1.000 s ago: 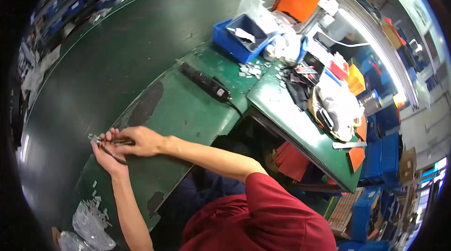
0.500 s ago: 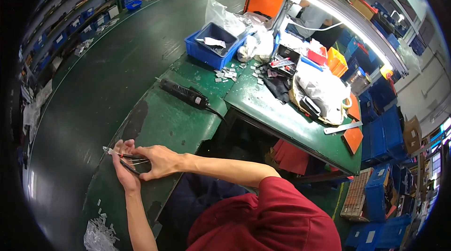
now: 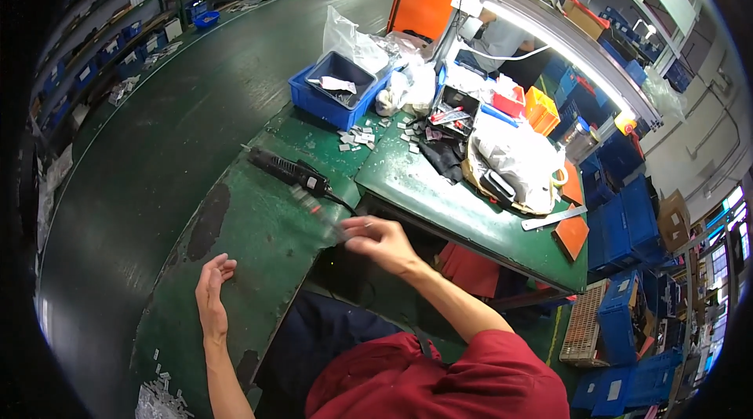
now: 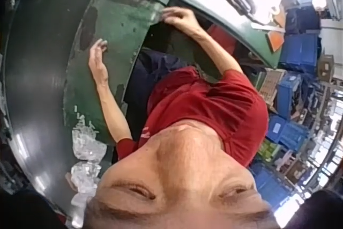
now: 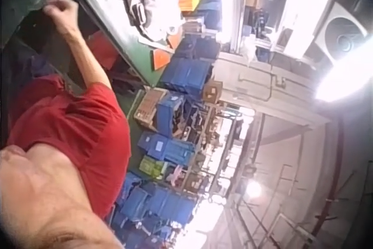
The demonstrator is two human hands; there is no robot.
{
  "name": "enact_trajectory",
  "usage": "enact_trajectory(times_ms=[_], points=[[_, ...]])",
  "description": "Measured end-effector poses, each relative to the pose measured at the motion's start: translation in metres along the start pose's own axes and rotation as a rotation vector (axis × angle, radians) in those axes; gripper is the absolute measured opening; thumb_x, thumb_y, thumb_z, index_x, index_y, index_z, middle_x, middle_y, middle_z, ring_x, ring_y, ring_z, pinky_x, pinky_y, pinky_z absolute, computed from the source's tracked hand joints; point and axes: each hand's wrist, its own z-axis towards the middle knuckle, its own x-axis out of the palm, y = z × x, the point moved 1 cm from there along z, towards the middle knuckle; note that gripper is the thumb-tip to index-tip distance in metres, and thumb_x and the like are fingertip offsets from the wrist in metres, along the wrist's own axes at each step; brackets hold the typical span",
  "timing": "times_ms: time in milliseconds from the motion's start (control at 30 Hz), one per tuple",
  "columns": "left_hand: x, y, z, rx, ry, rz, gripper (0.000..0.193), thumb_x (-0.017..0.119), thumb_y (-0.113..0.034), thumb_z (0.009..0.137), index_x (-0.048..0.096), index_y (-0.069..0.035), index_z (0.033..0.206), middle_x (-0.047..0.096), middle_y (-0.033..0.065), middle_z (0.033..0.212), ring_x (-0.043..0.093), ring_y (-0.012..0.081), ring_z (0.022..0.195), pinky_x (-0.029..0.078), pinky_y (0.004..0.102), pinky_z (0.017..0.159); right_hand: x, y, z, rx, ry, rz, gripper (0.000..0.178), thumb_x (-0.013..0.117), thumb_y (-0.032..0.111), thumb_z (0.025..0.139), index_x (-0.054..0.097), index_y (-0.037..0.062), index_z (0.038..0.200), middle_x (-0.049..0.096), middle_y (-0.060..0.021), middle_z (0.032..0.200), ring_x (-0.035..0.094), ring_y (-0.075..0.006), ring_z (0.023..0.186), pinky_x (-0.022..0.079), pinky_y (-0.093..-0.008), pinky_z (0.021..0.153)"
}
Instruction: Assembling small electronic components using pliers on a production line.
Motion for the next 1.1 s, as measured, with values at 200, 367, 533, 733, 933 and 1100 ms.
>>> enact_trajectory(times_ms=[200, 367, 533, 733, 933, 1100], points=[[0.001, 0.002, 0.000, -0.015, -0.045, -0.013, 0.037, 0.050, -0.031, 0.107, 0.064, 0.001, 0.121, 0.069, 0.0099, 0.112, 0.063, 0.0176, 0.107, 0.046, 0.0310, 0.097, -0.138, 0.015, 0.006, -0.152, -0.709, -0.063, 0.025, 0.068, 0.023, 0.093, 0.074, 0.0062, 0.112, 0.067, 0.0054, 0.079, 0.046, -0.0025, 0.060, 0.033, -0.0198, 0.053], [0.001, 0.004, 0.000, 0.000, -0.056, -0.026, 0.035, 0.050, -0.028, 0.106, 0.065, 0.001, 0.118, 0.069, 0.0082, 0.106, 0.063, 0.0155, 0.103, 0.046, 0.0294, 0.094, -0.251, 0.034, 0.023, -0.279, -1.175, -0.494, 0.041, 0.076, 0.033, 0.089, 0.072, 0.0001, 0.113, 0.073, -0.0073, 0.089, 0.063, -0.0126, 0.079, 0.050, -0.0294, 0.072], [0.001, 0.015, 0.000, 0.014, -0.045, -0.003, 0.025, 0.058, -0.019, 0.102, 0.066, 0.002, 0.114, 0.072, 0.0083, 0.105, 0.065, 0.0130, 0.097, 0.049, 0.0272, 0.089, -0.311, 0.025, 0.046, -0.234, -1.289, -0.898, 0.048, 0.080, 0.035, 0.080, 0.070, -0.0003, 0.112, 0.075, -0.0193, 0.098, 0.073, -0.0319, 0.087, 0.055, -0.0412, 0.079], [-0.002, 0.017, -0.003, 0.006, -0.041, 0.035, 0.024, 0.061, -0.019, 0.100, 0.067, 0.001, 0.113, 0.072, 0.0076, 0.105, 0.065, 0.0136, 0.097, 0.049, 0.0275, 0.090, -0.335, -0.012, 0.053, -0.051, -1.164, -1.126, 0.036, 0.072, 0.033, 0.083, 0.071, 0.0105, 0.111, 0.073, -0.0202, 0.106, 0.070, -0.0382, 0.101, 0.053, -0.0454, 0.088], [0.003, 0.008, 0.001, 0.015, -0.031, 0.103, 0.020, 0.064, -0.014, 0.097, 0.067, 0.002, 0.108, 0.070, 0.0085, 0.103, 0.067, 0.0168, 0.097, 0.051, 0.0292, 0.089, -0.346, -0.010, 0.039, -0.287, -1.191, -1.140, 0.031, 0.073, 0.024, 0.084, 0.070, 0.0117, 0.111, 0.072, -0.0213, 0.102, 0.068, -0.0417, 0.097, 0.052, -0.0474, 0.084], [0.007, 0.004, 0.004, 0.040, -0.035, 0.149, 0.019, 0.066, -0.013, 0.095, 0.067, 0.003, 0.106, 0.069, 0.0083, 0.104, 0.066, 0.0177, 0.097, 0.051, 0.0299, 0.089, -0.300, 0.019, 0.032, -0.151, -1.135, -0.942, 0.022, 0.071, 0.021, 0.089, 0.072, 0.0115, 0.110, 0.072, -0.0156, 0.083, 0.068, -0.0224, 0.069, 0.053, -0.0380, 0.068]])
